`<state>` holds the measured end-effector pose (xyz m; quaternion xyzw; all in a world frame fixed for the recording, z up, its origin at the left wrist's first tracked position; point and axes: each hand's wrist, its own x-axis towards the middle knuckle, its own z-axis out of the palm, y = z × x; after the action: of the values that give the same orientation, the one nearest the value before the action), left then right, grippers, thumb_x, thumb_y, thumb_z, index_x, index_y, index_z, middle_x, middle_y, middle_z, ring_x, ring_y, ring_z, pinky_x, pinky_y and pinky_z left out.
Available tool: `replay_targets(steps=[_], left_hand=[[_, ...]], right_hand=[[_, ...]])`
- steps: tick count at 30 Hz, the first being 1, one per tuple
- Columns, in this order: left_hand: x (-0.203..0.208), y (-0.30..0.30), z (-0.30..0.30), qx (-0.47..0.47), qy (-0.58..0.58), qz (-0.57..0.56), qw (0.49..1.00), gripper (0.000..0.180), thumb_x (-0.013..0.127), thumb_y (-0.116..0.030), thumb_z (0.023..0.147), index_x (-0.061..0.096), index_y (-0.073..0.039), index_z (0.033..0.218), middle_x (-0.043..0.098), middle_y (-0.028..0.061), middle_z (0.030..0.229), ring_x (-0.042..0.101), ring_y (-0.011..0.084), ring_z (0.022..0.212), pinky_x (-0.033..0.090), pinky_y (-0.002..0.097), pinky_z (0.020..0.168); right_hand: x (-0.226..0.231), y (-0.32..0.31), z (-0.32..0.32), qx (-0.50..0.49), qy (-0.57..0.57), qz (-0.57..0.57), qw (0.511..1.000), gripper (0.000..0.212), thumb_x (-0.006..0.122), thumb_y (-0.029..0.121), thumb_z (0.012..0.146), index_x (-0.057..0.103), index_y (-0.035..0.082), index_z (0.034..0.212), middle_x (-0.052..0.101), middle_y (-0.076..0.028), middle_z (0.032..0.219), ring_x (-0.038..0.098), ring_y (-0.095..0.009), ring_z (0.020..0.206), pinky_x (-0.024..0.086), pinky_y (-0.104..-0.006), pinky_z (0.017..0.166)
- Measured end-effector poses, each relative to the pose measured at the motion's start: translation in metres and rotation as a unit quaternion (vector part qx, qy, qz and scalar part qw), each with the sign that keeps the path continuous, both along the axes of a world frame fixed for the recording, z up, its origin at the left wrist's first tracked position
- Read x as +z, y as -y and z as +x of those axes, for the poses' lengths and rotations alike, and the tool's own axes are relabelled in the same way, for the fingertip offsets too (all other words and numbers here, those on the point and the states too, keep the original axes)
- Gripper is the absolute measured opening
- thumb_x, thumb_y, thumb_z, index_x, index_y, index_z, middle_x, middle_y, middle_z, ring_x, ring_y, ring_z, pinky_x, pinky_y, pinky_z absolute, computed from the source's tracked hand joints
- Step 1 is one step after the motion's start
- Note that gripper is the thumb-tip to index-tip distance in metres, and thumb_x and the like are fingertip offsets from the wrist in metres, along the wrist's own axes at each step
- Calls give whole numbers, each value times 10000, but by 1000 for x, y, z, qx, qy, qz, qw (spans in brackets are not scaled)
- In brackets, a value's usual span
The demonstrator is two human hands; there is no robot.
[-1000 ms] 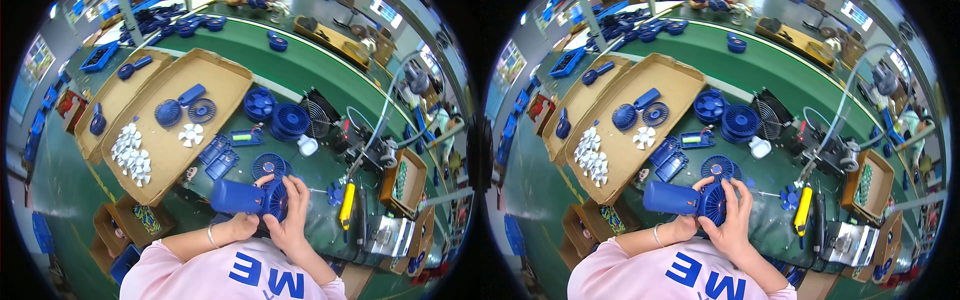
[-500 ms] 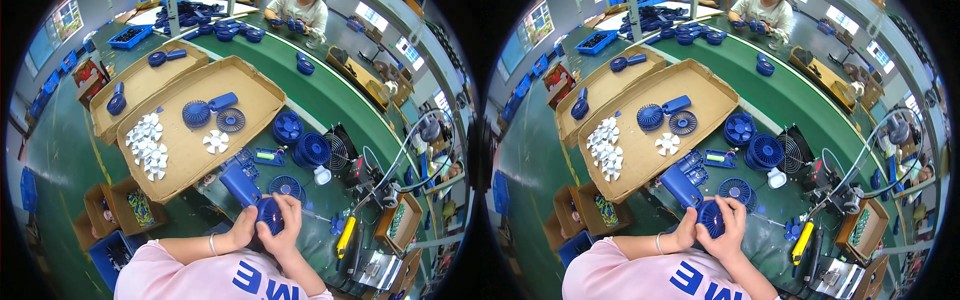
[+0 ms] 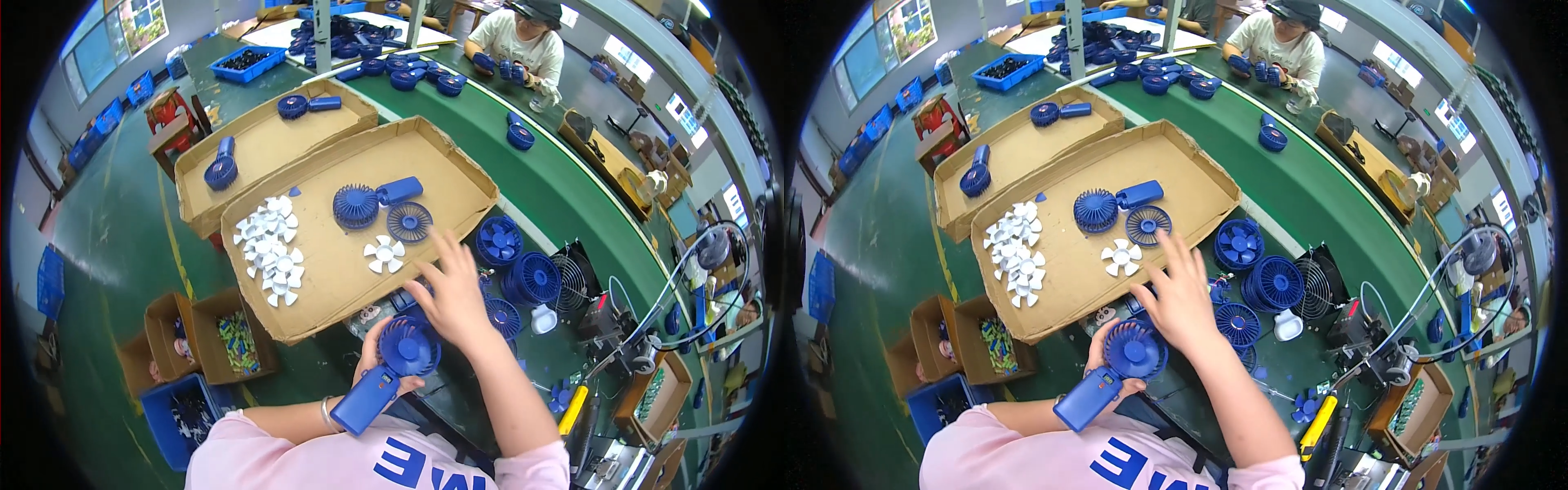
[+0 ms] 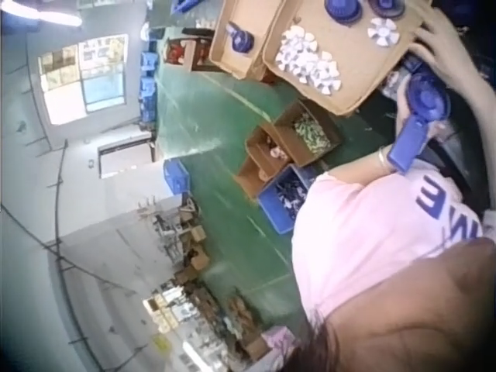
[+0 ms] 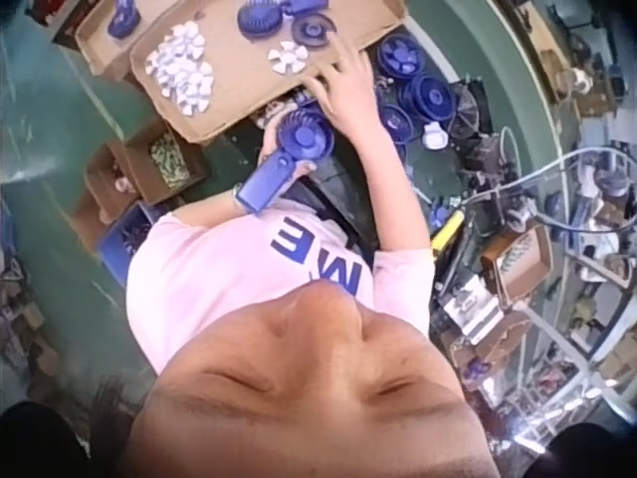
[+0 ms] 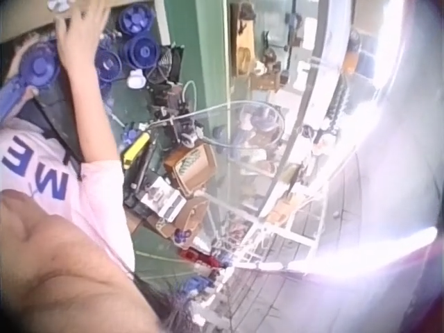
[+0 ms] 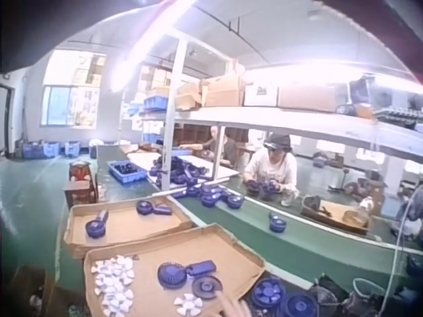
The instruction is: The person assembles portable fans by connecting circuit boards and wires into the fan housings, fastening the components with an electric screwdriver, testing the fans by hand, and placing the completed fans into a cardboard tray.
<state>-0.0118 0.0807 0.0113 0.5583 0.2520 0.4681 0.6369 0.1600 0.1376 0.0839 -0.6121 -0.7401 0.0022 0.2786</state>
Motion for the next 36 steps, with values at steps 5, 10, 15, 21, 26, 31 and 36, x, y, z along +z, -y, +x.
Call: replay_targets(steps=[5,10,15,21,26,31,36], left_hand=[[13,2,-6,-7,-25,-16,1000,1045,832,-287,695,129,-34,1426,386,138,1303,432,211,1196,360,328,1028],[13,-4,-5,-14,-24,-27,999,1036,835,-290,689,149,-37,1424,384,145,1319,429,224,1212,349,335,1039],[8,-15,2,-8,54,-31,998,1060,855,-259,656,157,-31,1420,385,150,1342,420,239,1244,324,360,1059],[16,-22,25,-119,-12,93,988,1043,866,-300,631,219,-7,1394,368,165,1371,413,277,1252,317,371,1065],[44,-14,49,-145,-135,242,950,971,843,-230,640,253,15,1372,363,244,1323,396,397,1223,352,418,1028],[55,-5,55,-188,-133,298,926,954,814,-96,628,232,17,1376,294,259,1341,404,451,1197,424,433,978],[56,10,58,-151,-140,316,926,911,733,44,619,231,19,1379,273,267,1340,396,453,1206,409,432,998]], right_hand=[[-18,-52,1,-25,103,-169,980,551,462,513,902,652,30,1087,382,-189,1418,281,-352,1358,184,-560,1090],[-51,-44,8,-89,43,-37,994,536,553,445,876,580,-3,1169,458,-185,1338,341,-361,1318,197,-564,1084],[11,40,-3,-118,-553,149,811,37,613,3,830,627,3,865,590,-93,1021,553,-161,992,429,-308,896],[-11,117,8,-107,-782,-19,613,339,533,43,910,443,33,1236,539,-95,1188,566,-168,1036,458,-290,905],[-21,150,1,-122,-698,-48,704,550,507,164,936,299,3,1419,406,-108,1380,369,-206,1294,249,-326,1088],[-15,170,9,-62,-657,-49,749,830,656,110,764,204,-52,1441,216,-164,1470,225,-266,1375,195,-374,1115],[-8,180,16,-44,-525,-15,850,913,757,89,651,275,-75,1409,279,-190,1420,253,-300,1361,207,-393,1110]])
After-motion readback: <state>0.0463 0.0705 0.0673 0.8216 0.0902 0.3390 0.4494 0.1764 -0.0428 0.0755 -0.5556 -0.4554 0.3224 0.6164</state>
